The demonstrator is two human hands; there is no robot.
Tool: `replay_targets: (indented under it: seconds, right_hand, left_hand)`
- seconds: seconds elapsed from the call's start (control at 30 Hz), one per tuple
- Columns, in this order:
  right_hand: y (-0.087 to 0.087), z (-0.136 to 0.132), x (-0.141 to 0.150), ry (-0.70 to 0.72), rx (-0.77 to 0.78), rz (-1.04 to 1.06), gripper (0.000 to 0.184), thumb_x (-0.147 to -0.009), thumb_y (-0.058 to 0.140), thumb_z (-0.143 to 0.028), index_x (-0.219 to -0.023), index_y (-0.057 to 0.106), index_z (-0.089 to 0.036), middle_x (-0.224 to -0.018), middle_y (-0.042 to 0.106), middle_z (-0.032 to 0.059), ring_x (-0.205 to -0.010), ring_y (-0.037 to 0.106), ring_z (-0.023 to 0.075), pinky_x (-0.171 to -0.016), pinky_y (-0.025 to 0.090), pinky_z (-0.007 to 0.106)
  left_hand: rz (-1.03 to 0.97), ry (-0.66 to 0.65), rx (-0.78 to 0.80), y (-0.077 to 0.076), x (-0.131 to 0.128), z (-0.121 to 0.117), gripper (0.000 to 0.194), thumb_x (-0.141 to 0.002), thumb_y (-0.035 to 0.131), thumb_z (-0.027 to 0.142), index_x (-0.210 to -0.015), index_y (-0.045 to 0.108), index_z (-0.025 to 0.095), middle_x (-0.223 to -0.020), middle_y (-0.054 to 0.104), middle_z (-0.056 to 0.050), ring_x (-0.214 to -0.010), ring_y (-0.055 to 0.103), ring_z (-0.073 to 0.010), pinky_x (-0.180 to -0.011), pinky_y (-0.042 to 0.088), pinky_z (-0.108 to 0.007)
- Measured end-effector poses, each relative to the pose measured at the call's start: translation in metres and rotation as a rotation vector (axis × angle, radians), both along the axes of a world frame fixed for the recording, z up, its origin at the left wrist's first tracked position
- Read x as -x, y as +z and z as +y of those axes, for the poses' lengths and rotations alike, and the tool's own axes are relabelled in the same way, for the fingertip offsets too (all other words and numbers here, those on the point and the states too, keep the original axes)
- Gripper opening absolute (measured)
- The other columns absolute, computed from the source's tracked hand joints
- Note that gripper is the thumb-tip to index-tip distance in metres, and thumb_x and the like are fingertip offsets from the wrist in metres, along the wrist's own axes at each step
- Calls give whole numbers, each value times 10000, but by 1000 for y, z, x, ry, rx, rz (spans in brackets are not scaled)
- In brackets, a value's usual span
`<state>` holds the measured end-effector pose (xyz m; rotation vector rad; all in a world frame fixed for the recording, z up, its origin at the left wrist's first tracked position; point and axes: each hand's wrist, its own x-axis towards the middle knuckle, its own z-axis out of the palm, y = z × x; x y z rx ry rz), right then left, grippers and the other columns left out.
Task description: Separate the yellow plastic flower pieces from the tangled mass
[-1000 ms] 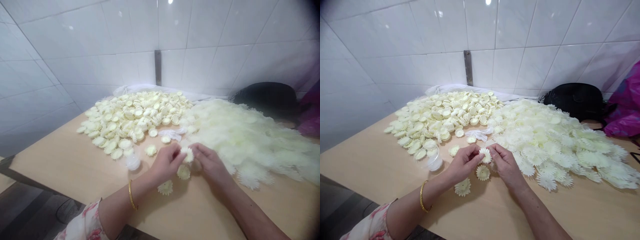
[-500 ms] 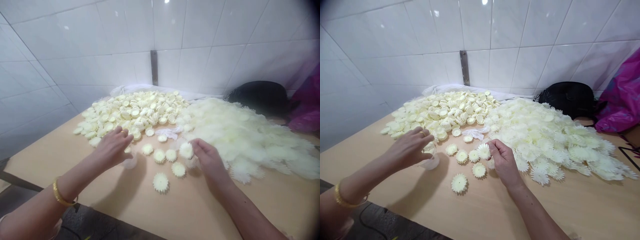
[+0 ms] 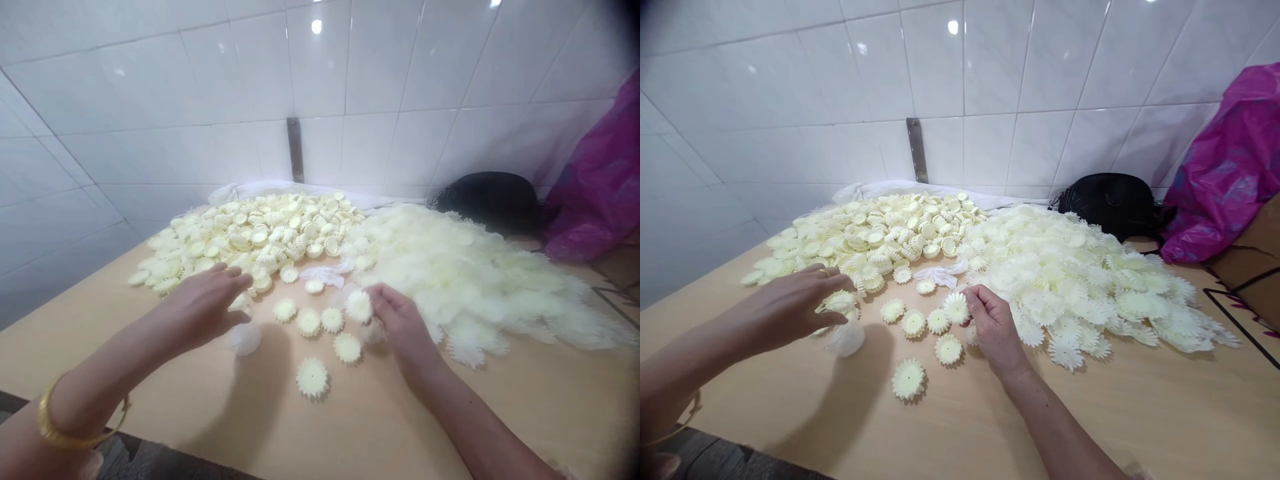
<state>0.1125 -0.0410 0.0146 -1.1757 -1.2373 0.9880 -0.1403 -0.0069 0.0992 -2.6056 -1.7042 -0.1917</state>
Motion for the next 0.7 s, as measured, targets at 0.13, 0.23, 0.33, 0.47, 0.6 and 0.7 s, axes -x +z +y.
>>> replay_targets:
  seconds: [0.13,0.23,0.33,0.47,0.6,0.7]
  right_hand:
    - [-1,-1,2,19,-10,-1,291,-827,454,-397,-628,495,-188,-545,469,-36,-548,447,108,-553,369,222]
    - [-1,-2,4,34,-23,3,270,-830,455,-387,-656,506,-187,-560,475,-38,-558,452,105,-561,375,216]
    - [0,-2,4,42,-27,-10,276,-829,453,-389,-650,499,-184,-575,477,-37,-566,457,106,-566,384,214]
    - [2,-2,1,74,-29,-19,264,-827,453,-378,-654,495,-183,-631,496,-26,-621,474,111,-596,393,215]
    - [-1,1,-1,43,-20,-78,276,-828,440,-401,-648,453,-192,-572,435,-40,-557,433,108,-540,376,221]
    - [-5,3,0,-36,-2,-137,329,-844,385,-438,-611,368,-206,-533,352,-53,-505,389,105,-485,352,223]
  left_hand:
    - [-386,-102,168,-2,-47,-21,322,-738,523,445,-941,601,208,-906,600,-77,-758,531,-190,-626,401,-304]
    - [-645,-163,326,-30,-86,-22,456,-723,531,479,-1086,532,203,-954,579,-87,-736,520,-171,-597,401,-287]
    - [-844,-175,387,-61,-109,-12,290,-738,527,426,-836,570,156,-710,540,-30,-596,456,-121,-524,350,-246]
    - [-1022,-145,367,-80,-117,-3,262,-747,519,397,-651,486,156,-578,425,27,-529,364,-85,-487,286,-219]
    - [-1082,-151,424,-79,-121,-8,319,-758,505,416,-587,415,163,-526,374,46,-496,330,-73,-472,262,-214]
    - [-1104,-147,474,-77,-126,-13,375,-784,460,443,-546,365,169,-477,332,53,-460,316,-68,-457,255,-218]
